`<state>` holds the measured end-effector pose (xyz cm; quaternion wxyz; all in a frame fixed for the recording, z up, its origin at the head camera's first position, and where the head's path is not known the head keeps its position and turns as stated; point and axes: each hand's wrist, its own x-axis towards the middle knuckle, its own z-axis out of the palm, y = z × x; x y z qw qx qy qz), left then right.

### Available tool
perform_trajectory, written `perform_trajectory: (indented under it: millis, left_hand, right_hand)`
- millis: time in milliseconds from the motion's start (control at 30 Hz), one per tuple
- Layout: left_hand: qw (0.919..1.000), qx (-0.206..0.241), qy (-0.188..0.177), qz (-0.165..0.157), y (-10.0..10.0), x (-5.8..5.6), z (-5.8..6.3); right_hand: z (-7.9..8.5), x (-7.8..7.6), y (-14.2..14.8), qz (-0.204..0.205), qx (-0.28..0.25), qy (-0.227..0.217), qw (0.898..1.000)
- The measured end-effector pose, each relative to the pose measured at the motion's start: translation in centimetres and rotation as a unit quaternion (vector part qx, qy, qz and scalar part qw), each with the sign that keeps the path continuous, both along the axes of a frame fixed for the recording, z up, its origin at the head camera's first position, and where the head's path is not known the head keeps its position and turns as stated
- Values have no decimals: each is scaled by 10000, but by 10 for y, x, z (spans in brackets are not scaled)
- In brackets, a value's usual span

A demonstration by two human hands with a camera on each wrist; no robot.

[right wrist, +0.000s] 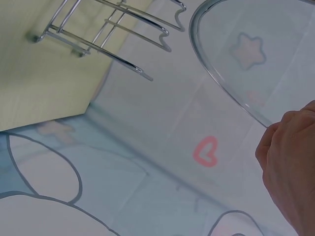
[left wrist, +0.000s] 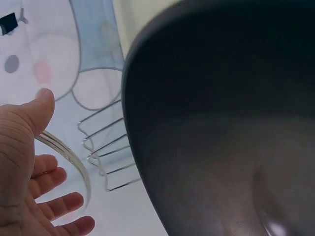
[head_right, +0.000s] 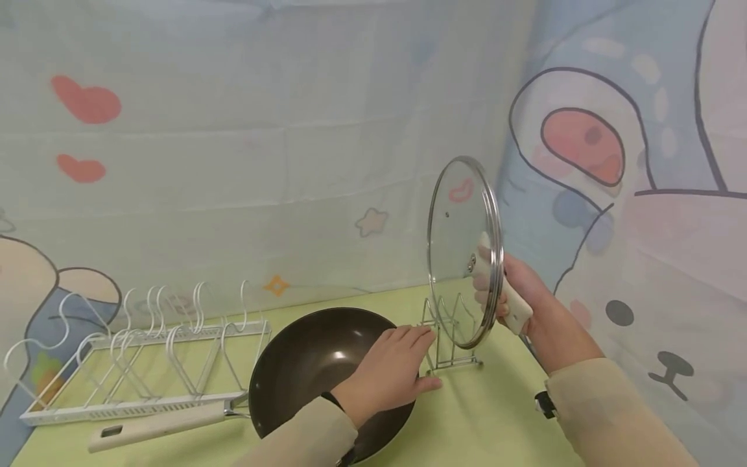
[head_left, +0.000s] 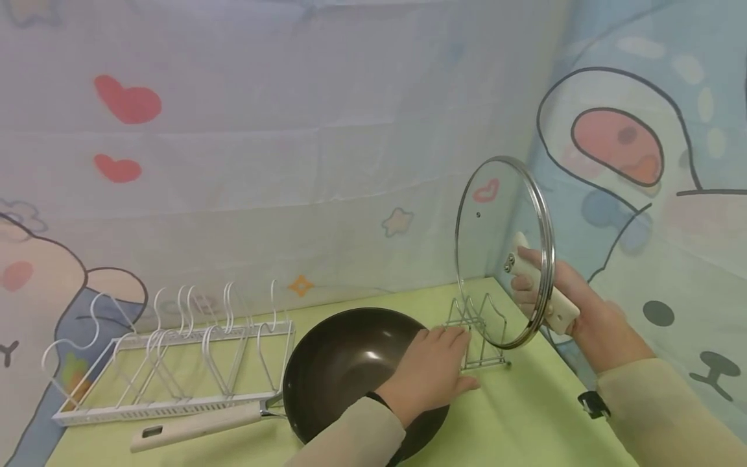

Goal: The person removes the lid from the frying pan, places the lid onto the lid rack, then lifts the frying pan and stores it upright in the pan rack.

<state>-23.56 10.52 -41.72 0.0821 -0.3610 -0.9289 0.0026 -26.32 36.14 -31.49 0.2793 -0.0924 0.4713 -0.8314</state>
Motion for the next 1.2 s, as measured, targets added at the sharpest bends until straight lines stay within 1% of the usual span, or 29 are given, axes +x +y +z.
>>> perform_trajectory:
  millis: [133, 267, 367, 567, 700, 833, 967, 1100, 1200]
  left_hand:
    - [9998, -41, -185, 110, 7, -7, -1]
    - [9993, -155, -248, 254, 15, -12, 0]
    - [9986, -300, -226, 361, 21, -14, 0]
    - [9967, -557, -257, 532, 39, -12, -4]
    - [9952, -702, -277, 616, 49, -10, -7]
    - [9937, -889, -194, 660, 57, -10, -10]
    - [9918, -1017, -62, 776, 59, -12, -13]
    - [9895, -1148, 1, 883, 53, -16, -13]
    - [9880, -1233, 70, 928, 48, -21, -13]
  right_hand:
    - [-1, -3, -1, 61, -18, 20, 10000]
    - [-2, -7, 0, 128, 15, 44, 9999]
    - [-3, -11, 3, 196, 31, 63, 9998]
    - [-8, -16, 12, 316, 88, 162, 9993]
    - [-11, -16, 22, 245, 211, 218, 9992]
    - [-12, -15, 33, 179, 238, 183, 9994]
    - [-15, -19, 38, 341, 173, 116, 9992]
    - [-21, -26, 35, 630, 95, 141, 9979]
    - [-24, -31, 31, 767, 68, 139, 9969]
